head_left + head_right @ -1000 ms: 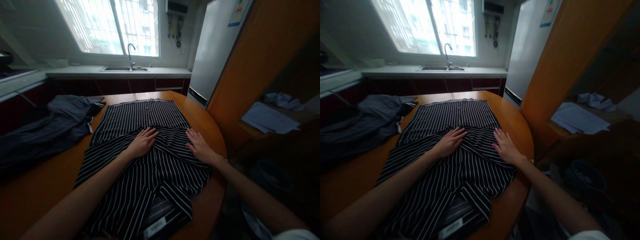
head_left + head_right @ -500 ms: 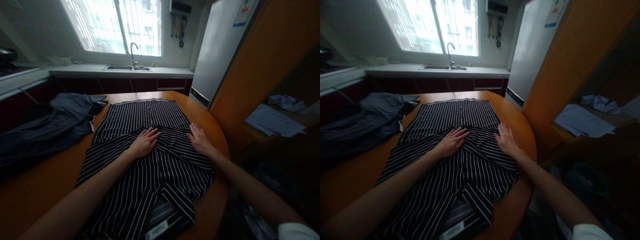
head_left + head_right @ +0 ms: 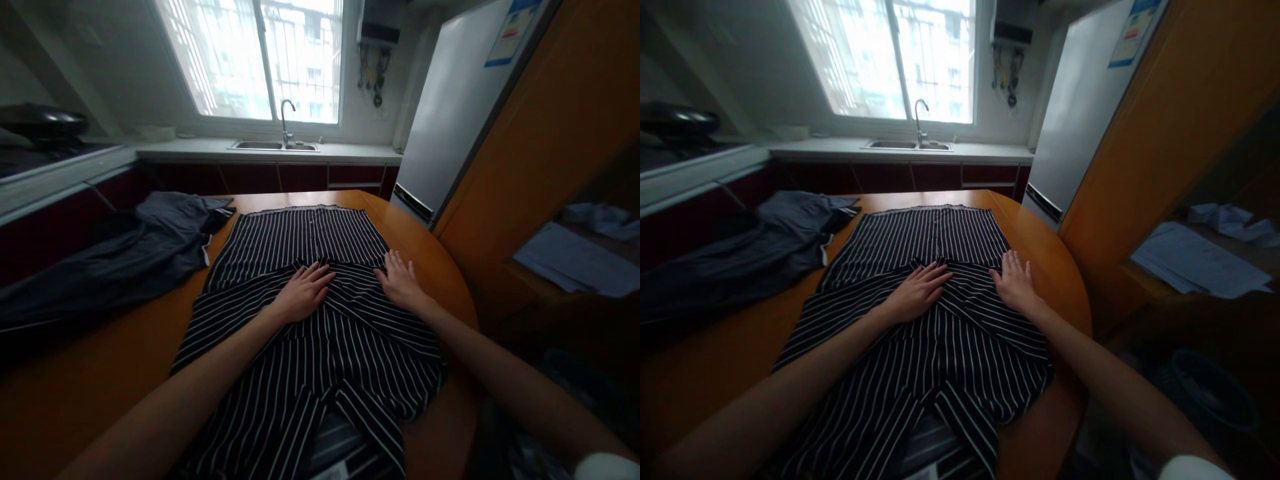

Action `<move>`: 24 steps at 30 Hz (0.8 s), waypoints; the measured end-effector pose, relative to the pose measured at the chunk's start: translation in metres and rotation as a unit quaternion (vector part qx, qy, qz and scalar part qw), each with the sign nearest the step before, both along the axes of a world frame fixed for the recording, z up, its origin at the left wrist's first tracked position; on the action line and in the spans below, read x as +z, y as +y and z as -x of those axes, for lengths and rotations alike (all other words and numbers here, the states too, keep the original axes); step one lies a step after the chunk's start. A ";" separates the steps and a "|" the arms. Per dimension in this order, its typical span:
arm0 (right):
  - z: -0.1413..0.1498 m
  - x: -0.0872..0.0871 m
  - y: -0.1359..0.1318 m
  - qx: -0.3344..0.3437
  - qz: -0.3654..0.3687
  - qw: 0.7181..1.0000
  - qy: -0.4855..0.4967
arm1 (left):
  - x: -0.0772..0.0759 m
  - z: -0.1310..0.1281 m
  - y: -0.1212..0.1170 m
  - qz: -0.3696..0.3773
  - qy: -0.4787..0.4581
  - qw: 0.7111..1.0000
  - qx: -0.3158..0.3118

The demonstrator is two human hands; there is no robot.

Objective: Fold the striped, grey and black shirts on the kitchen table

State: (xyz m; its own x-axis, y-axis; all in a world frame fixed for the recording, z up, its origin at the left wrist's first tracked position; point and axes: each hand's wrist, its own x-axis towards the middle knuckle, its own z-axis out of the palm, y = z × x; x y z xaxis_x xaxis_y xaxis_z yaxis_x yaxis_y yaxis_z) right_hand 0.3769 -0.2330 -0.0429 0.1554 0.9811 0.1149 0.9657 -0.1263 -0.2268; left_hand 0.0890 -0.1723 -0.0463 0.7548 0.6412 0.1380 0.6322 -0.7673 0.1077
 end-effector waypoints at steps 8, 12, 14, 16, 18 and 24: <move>0.072 -0.013 0.038 0.224 0.011 0.974 0.011 | -0.003 0.002 -0.001 -0.015 -0.012 1.000 -0.003; 0.026 -0.021 0.048 0.145 0.019 0.989 -0.023 | -0.001 0.001 -0.004 -0.003 -0.012 1.000 -0.003; -0.005 -0.025 0.053 0.092 0.014 0.995 -0.032 | 0.000 0.000 -0.006 0.003 -0.014 1.000 -0.002; -0.031 -0.031 0.057 0.061 0.007 0.998 -0.031 | 0.001 -0.001 -0.008 0.008 -0.018 1.000 -0.002; -0.050 -0.037 0.062 0.039 0.000 0.999 -0.009 | 0.001 -0.001 -0.010 0.010 -0.021 1.000 -0.002; -0.084 -0.046 0.081 -0.043 -0.076 0.975 0.203 | -0.001 -0.002 -0.012 0.025 -0.030 0.999 0.003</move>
State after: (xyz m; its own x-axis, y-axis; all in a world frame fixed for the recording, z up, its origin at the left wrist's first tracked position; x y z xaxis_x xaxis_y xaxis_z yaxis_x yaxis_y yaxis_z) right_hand 0.4604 -0.1518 -0.0894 0.2989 0.9388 0.1710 0.7804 -0.1373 -0.6100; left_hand 0.0908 -0.1843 -0.0473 0.7427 0.6525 0.1506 0.6276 -0.7567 0.1832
